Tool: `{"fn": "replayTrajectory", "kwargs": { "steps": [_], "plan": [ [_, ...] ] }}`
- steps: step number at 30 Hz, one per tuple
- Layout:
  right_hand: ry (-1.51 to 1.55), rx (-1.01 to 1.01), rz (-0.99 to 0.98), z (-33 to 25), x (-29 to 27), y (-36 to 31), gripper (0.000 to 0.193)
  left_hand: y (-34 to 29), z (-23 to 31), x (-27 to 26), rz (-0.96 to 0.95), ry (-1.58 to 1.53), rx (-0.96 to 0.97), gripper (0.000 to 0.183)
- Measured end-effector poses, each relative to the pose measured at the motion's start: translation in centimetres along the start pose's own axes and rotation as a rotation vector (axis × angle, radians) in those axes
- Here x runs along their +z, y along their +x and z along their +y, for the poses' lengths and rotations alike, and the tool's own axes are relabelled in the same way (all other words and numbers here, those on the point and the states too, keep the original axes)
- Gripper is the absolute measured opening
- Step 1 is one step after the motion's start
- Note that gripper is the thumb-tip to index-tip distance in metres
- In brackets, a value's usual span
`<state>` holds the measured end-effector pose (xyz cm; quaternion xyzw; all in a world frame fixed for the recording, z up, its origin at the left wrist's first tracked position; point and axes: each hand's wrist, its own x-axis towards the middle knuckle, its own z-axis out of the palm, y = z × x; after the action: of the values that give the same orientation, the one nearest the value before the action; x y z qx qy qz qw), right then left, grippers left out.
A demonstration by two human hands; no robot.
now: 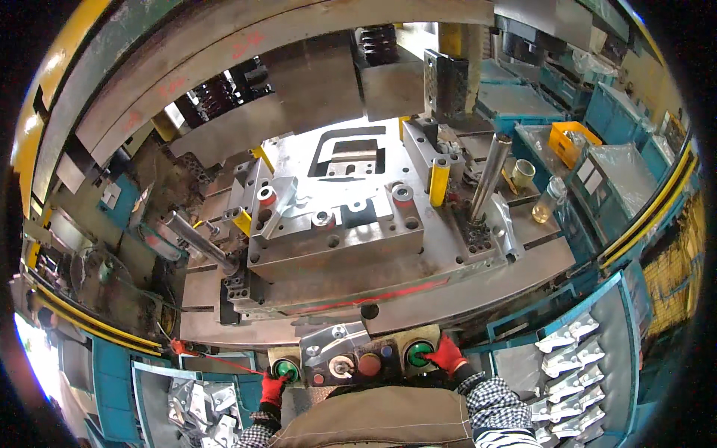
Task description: Operator places metal parts into an industrial press machine and activates it using safety buttons.
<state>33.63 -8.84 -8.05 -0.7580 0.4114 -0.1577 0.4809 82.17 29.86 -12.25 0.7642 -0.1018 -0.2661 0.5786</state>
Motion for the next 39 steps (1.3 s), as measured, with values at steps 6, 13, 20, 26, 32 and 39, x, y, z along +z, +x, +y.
{"fn": "replayTrajectory", "kwargs": {
  "steps": [6,13,20,26,32,39],
  "plan": [
    [-0.142,0.123,0.044,0.6,0.1,-0.5,0.097,0.4,0.3,0.2,0.062,0.117,0.081,0.091],
    [0.007,0.001,0.003,-2.7,0.1,0.1,0.092,-1.6,1.3,-1.1,0.071,0.148,0.033,0.094],
    [-0.016,0.065,0.039,-0.1,0.0,-0.4,0.094,-1.7,2.7,0.1,0.037,0.247,0.047,0.088],
    [-0.006,0.036,0.029,-1.6,-0.8,-0.3,0.097,-1.4,2.5,0.3,0.041,0.242,-0.022,0.09],
    [0.183,-0.057,-0.051,-1.1,-1.5,-0.3,0.089,-2.0,3.4,1.3,0.0,0.17,-0.151,0.08],
    [0.346,-0.074,-0.141,1.1,-0.5,1.0,0.087,3.2,11.5,-3.2,-0.433,0.786,0.027,0.056]
  ]
}}
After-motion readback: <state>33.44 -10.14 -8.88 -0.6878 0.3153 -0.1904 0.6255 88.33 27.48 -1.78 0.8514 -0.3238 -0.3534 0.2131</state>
